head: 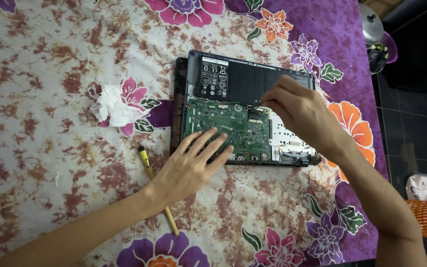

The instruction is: Reinstalling a motherboard into a laptop by connecting various ribbon cables and ensuring proper alignment within the chassis.

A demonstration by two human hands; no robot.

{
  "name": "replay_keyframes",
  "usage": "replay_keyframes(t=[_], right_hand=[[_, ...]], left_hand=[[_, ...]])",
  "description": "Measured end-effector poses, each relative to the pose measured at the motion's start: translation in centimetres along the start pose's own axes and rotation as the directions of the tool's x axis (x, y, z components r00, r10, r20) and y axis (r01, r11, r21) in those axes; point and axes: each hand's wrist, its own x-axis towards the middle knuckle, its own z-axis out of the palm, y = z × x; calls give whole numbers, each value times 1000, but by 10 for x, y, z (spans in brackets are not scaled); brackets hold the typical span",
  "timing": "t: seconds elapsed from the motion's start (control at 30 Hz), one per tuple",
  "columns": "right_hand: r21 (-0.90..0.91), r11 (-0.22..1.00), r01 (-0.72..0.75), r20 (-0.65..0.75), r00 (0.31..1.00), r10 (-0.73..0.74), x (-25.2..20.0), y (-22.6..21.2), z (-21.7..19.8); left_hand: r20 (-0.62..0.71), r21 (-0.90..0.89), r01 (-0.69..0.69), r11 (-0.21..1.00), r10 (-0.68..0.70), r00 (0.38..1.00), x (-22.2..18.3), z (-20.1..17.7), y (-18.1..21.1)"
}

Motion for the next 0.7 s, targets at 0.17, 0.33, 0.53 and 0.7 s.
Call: replay_keyframes(t=[0.17, 0.33, 0.53, 0.7], right_hand=[[-6, 1000, 19, 62, 998, -19, 11, -6, -6], [-36, 999, 35, 152, 988, -29, 21, -16, -17], [-34, 999, -14, 220, 975, 21, 31, -11, -18], [68, 992, -108, 310, 947, 82, 36, -1, -13]], left_hand=[[3, 16, -7, 1000, 7, 1000, 4, -11, 0], [7, 23, -11, 1000, 11, 1000, 0, -4, -1], [14, 30, -12, 999, 11, 1000, 3, -8, 0], [33, 6, -14, 1000, 13, 999, 0, -3, -1]])
